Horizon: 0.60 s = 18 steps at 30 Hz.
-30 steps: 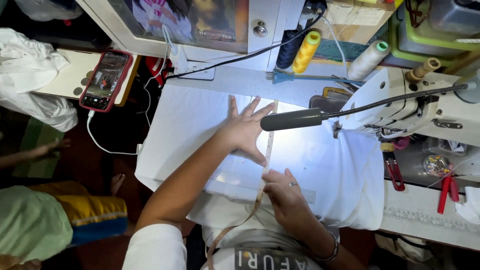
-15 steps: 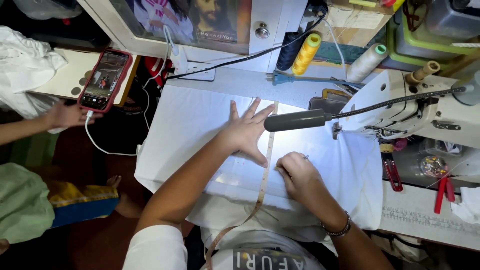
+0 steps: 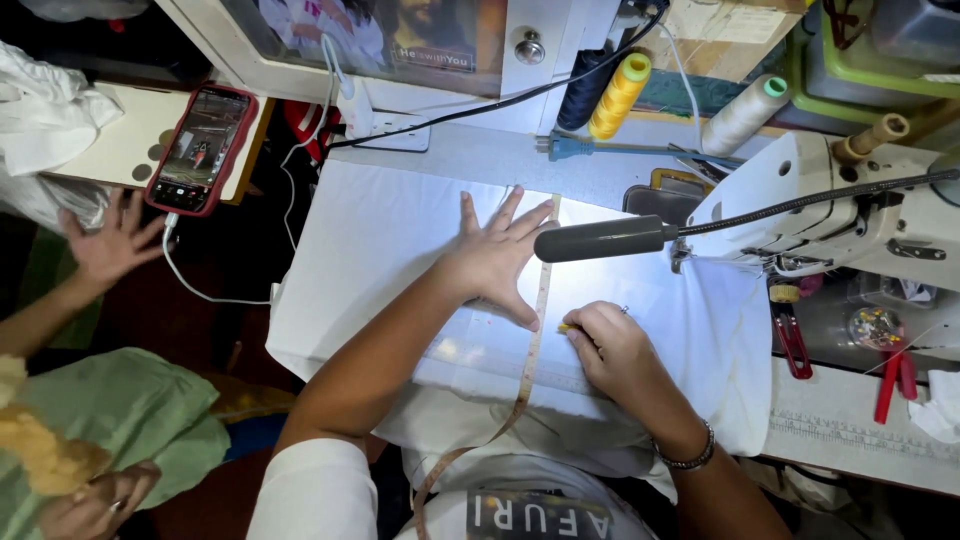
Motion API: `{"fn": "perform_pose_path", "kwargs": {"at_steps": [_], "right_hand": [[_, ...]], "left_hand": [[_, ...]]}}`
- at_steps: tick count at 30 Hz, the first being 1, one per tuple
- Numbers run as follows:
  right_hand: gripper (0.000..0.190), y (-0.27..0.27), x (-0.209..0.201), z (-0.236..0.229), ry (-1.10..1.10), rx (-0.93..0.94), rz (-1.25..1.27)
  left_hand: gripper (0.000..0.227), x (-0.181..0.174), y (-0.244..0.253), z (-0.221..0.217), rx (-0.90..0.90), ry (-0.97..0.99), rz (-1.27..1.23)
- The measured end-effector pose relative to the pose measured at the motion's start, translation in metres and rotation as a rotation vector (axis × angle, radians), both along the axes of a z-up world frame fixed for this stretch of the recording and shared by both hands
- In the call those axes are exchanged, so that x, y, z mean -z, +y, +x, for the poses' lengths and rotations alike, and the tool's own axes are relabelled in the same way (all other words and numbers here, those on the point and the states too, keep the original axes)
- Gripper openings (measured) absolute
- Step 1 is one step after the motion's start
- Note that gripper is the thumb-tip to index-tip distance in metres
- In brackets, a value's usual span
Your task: Measuring and marking a piece of white fabric on a sewing workstation using a ruler and measuring tape.
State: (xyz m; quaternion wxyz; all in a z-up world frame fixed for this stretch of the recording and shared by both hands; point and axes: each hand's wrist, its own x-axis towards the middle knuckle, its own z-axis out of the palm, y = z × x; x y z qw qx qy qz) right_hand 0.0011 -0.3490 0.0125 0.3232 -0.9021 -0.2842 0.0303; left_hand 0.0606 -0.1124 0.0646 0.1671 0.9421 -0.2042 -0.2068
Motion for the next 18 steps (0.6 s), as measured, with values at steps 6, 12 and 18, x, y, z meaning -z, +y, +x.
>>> {"fn": "perform_pose_path", "kwargs": {"at_steps": [6, 12, 18], "right_hand": [[0.005, 0.0007, -0.0024, 0.0027, -0.032, -0.017, 0.025], [0.005, 0.0014, -0.0029, 0.0034, -0.022, -0.017, 0.044], [0.007, 0.0029, -0.0053, 0.0041, -0.025, -0.026, 0.051]], "left_hand": [[0.132, -0.0001, 0.0001, 0.0014, -0.001, -0.001, -0.007], [0.132, -0.0001, 0.0010, 0.0005, -0.003, -0.003, -0.032], [0.131, 0.0046, 0.0016, 0.0004, 0.001, -0.022, -0.052]]}}
